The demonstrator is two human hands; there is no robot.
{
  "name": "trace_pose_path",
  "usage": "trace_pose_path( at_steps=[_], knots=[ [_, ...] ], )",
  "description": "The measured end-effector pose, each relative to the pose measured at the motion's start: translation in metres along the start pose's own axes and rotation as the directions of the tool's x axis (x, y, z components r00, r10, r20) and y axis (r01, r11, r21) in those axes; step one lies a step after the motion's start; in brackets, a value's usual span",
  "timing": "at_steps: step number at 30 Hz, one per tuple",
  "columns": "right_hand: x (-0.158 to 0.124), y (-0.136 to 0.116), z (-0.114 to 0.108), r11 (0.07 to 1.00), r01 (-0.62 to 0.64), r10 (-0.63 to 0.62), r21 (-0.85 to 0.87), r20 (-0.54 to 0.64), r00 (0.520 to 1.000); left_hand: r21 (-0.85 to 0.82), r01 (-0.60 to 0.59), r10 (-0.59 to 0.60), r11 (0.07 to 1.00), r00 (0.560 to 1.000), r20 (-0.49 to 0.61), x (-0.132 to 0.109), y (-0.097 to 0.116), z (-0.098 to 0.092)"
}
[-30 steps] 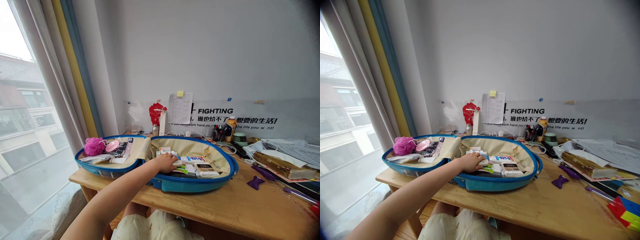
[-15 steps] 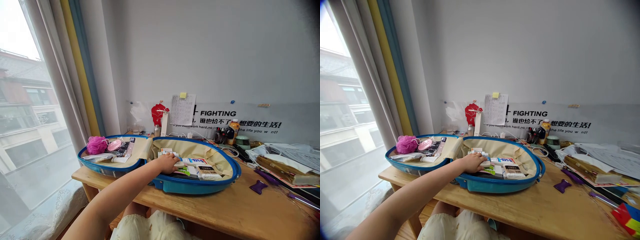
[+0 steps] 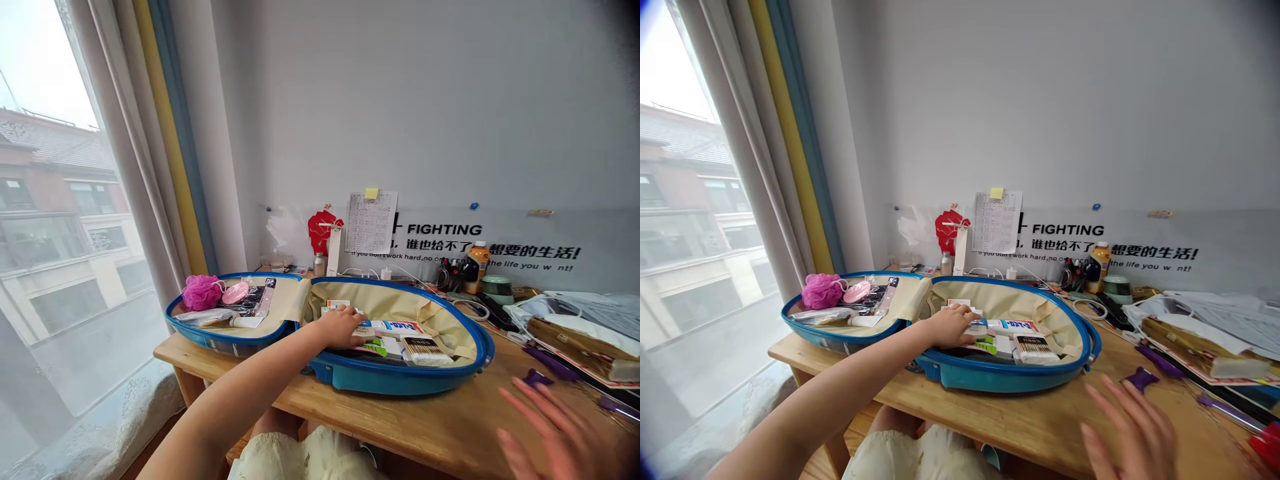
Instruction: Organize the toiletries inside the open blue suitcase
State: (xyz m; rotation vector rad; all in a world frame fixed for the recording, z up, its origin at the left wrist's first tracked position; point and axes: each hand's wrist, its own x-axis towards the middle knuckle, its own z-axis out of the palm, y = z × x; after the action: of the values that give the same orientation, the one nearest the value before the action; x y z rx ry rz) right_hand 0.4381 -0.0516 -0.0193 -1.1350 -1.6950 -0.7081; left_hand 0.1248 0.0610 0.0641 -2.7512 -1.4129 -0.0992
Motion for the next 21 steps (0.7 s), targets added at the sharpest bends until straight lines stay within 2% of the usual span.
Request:
trace_pose_path(
  at_steps=[3, 6, 9, 15, 21],
  knots=[
    [0.027, -0.031, 0.032, 0.983, 0.173, -0.174, 0.058, 0.004, 0.985, -0.029, 0.02, -0.022, 0.999, 0.997, -0.08, -0.005, -0.004, -0.008],
    [0.038, -0.051, 0.057, 0.983, 0.182, -0.182, 0.036, 0.002, 0.983, -0.06, 0.055, -0.064, 0.997, 0.983, -0.17, -0.017, -0.015, -0.019],
    [0.031, -0.053, 0.074, 0.987, 0.16, -0.159, 0.028, -0.035, 0.987, -0.094, 0.112, -0.131, 0.989, 0.965, -0.229, -0.035, -0.034, -0.025],
    [0.013, -0.044, 0.085, 0.987, 0.155, -0.151, 0.043, -0.078, 0.985, -0.162, 0.205, -0.243, 0.965, 0.933, -0.264, -0.058, -0.068, -0.017],
    [0.012, -0.043, 0.084, 0.987, 0.158, -0.156, 0.032, -0.053, 0.986, -0.164, 0.164, -0.201, 0.973, 0.95, -0.241, -0.053, -0.067, -0.006]
  ],
)
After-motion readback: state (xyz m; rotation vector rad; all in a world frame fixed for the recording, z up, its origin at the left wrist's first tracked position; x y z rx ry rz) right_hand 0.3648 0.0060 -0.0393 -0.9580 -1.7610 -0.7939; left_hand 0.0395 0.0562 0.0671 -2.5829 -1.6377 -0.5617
